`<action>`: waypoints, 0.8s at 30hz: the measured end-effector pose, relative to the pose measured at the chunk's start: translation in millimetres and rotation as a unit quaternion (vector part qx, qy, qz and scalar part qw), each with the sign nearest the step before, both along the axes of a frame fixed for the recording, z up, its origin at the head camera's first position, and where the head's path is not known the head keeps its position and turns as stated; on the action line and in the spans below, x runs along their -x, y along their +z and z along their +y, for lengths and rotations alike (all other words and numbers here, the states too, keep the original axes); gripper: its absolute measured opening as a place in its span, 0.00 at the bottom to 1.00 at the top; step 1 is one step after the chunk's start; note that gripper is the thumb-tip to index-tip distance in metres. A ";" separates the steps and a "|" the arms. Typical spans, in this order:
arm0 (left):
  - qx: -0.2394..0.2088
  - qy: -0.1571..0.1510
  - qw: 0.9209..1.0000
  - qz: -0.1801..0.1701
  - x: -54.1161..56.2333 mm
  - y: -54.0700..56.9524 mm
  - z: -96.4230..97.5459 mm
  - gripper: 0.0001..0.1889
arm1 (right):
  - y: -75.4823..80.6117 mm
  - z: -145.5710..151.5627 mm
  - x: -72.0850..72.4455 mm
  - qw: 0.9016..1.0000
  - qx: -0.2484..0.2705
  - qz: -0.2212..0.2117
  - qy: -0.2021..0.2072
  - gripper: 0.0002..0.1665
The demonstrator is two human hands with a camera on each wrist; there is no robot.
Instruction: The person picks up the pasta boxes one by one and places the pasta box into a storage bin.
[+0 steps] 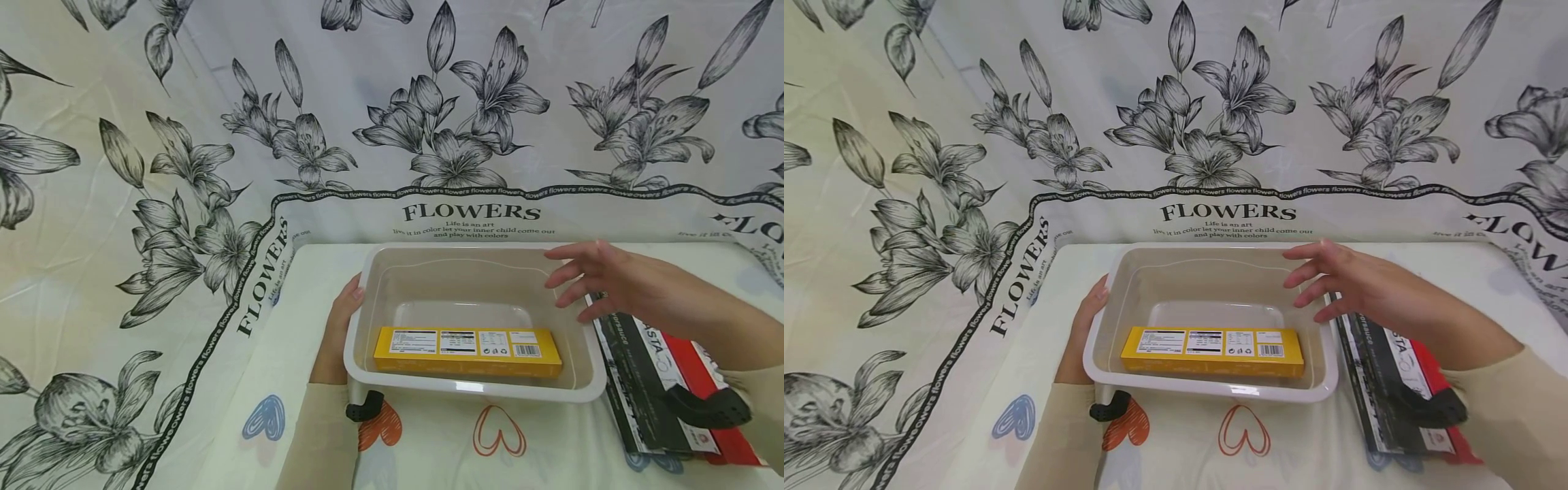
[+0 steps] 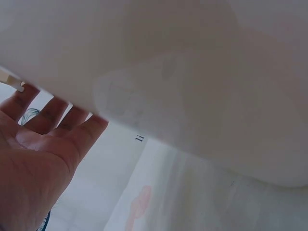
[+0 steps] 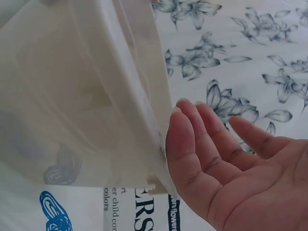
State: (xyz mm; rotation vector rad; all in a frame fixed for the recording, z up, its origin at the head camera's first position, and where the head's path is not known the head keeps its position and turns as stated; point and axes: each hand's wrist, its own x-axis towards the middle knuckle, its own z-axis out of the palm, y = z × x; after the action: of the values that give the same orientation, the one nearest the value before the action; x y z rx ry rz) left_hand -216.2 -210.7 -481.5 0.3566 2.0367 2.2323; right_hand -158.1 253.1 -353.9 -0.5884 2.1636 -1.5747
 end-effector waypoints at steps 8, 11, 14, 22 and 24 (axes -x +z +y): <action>-0.015 0.007 1.000 -0.009 -3.3 0.3 1.2 0.38 | -10.5 14.7 -2.7 0.999 -0.012 0.007 -0.037 0.32; -0.019 0.006 1.000 -0.004 -3.1 -0.2 1.3 0.38 | -14.5 20.1 -3.1 0.999 -0.013 0.002 -0.046 0.31; -0.013 0.010 1.000 0.003 -1.7 -1.1 1.0 0.38 | -17.8 24.2 -3.3 0.999 -0.014 -0.002 -0.052 0.30; -0.006 0.007 1.000 0.013 -1.6 -0.2 0.2 0.39 | -23.9 32.4 -4.9 0.998 -0.016 0.001 -0.059 0.31; -0.005 0.007 1.000 0.014 -1.5 -0.4 -0.2 0.38 | -25.2 33.6 -4.9 0.998 -0.015 0.004 -0.059 0.31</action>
State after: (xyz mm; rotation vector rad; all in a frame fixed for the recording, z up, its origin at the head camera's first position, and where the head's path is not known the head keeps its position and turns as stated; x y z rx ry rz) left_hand -214.7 -210.9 -481.8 0.3769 2.0477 2.2593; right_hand -153.2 286.8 -379.2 -0.4647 2.2612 -1.5996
